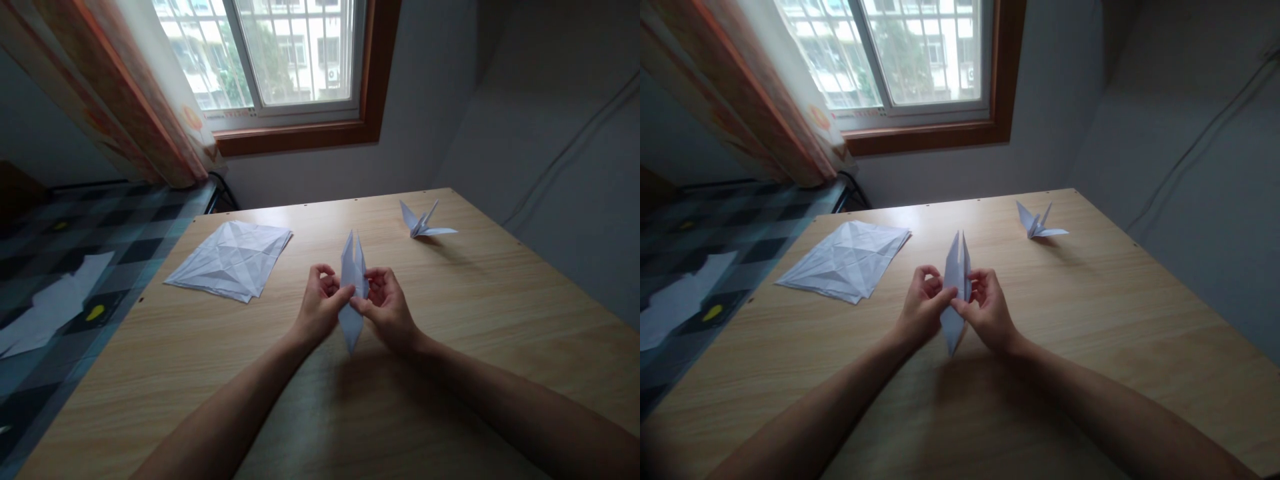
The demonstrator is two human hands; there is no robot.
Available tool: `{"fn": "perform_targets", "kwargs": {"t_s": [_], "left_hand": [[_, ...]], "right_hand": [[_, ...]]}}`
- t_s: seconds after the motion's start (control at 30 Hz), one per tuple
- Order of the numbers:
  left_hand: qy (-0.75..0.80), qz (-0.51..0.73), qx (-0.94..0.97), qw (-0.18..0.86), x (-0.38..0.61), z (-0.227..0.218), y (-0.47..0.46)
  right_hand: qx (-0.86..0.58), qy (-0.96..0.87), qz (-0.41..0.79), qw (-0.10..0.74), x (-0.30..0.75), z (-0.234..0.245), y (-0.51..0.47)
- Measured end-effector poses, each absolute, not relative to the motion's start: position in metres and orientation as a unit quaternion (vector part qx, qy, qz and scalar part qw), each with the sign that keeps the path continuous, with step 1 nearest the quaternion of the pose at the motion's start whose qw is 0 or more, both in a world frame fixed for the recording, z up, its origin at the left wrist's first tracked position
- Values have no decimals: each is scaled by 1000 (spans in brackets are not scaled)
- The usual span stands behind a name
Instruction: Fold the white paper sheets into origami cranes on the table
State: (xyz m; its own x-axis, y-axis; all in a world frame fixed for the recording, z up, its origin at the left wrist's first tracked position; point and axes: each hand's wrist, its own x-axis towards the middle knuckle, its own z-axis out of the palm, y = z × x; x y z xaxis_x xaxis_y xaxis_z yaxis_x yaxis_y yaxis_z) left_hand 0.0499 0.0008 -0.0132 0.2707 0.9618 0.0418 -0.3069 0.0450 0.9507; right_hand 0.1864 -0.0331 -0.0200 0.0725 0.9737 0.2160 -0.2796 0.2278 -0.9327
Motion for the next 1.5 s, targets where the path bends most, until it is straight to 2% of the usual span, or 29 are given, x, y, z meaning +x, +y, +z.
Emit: {"fn": "perform_targets", "kwargs": {"t_s": [0.17, 0.4, 0.67, 0.93, 1.23, 1.5], "left_hand": [[333, 497, 508, 619, 50, -18, 5], [369, 488, 545, 573, 46, -2, 3], [397, 486, 561, 540, 46, -3, 4], [422, 486, 525, 556, 48, -4, 3], [356, 495, 467, 640, 49, -11, 6], [361, 458, 534, 612, 47, -8, 2]], "right_hand": [[-376, -421, 504, 654, 187, -19, -31], [-451, -520, 449, 569, 192, -18, -33], [-504, -519, 414, 553, 190, -11, -32], [-464, -490, 460, 578, 190, -18, -29], [-458, -432, 472, 617, 193, -18, -24], [-465, -457, 464, 599, 198, -15, -22]]}}
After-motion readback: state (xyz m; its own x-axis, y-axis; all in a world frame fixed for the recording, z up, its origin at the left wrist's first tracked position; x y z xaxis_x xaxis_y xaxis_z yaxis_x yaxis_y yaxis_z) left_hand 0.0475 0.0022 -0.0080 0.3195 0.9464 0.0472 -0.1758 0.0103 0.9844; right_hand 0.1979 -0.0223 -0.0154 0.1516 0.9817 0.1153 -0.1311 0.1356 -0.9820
